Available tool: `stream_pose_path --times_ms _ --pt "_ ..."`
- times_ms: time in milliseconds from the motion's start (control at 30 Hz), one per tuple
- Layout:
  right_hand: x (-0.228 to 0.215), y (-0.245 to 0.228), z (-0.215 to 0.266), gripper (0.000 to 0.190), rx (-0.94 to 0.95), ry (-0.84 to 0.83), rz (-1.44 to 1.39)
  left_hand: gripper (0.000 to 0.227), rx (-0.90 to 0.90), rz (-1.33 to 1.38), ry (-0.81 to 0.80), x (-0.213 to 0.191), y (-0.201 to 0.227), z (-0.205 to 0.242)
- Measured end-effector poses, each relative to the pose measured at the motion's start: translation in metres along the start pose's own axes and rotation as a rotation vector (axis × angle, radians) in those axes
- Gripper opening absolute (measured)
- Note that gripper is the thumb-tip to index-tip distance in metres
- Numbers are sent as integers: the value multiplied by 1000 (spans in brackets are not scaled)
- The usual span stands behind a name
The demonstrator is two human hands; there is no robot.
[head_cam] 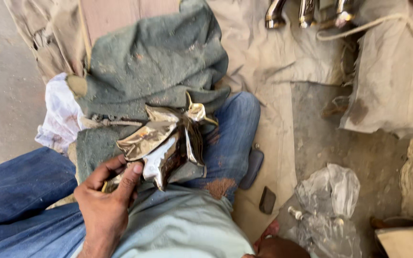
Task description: The person sits cross-legged on the floor and uses a small metal tool to polish and refine the surface of a shiny, leaf-shaped metal object. They rotate the object frequently to access different edges and surfaces, maintaining steady hand contact with the tool and object.
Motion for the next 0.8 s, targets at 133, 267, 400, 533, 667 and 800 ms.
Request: stream_pose_path --times_ms 133,267,400,533,667,800 --pt "3 3 -21 15 98 174 -37 41 -30 68 -22 4 0 -1" --pt "21 26 -40 17 238 308 -127 43 -81 73 -27 6 -4 2" --pt "33 49 -64 22 225 331 -236 45 -121 119 -28 11 -8 5" --pt "40 45 -81 17 131 261 31 44 -119 50 -3 9 -9 5" --pt "40 39 -87 21 211 278 159 44 -91 37 -4 9 -9 4" --pt "41 36 -96 22 237 259 161 44 -73 14 -18 9 -10 4"
Point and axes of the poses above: each hand's wrist, its own z-axis away from the middle knuckle, its own x-axis out of the palm, y = z × x, the point moved 5 cm from there along -z, towards the middle knuckle, and after that the axes turned 14 degrees about -y, right-handed, at the moved point
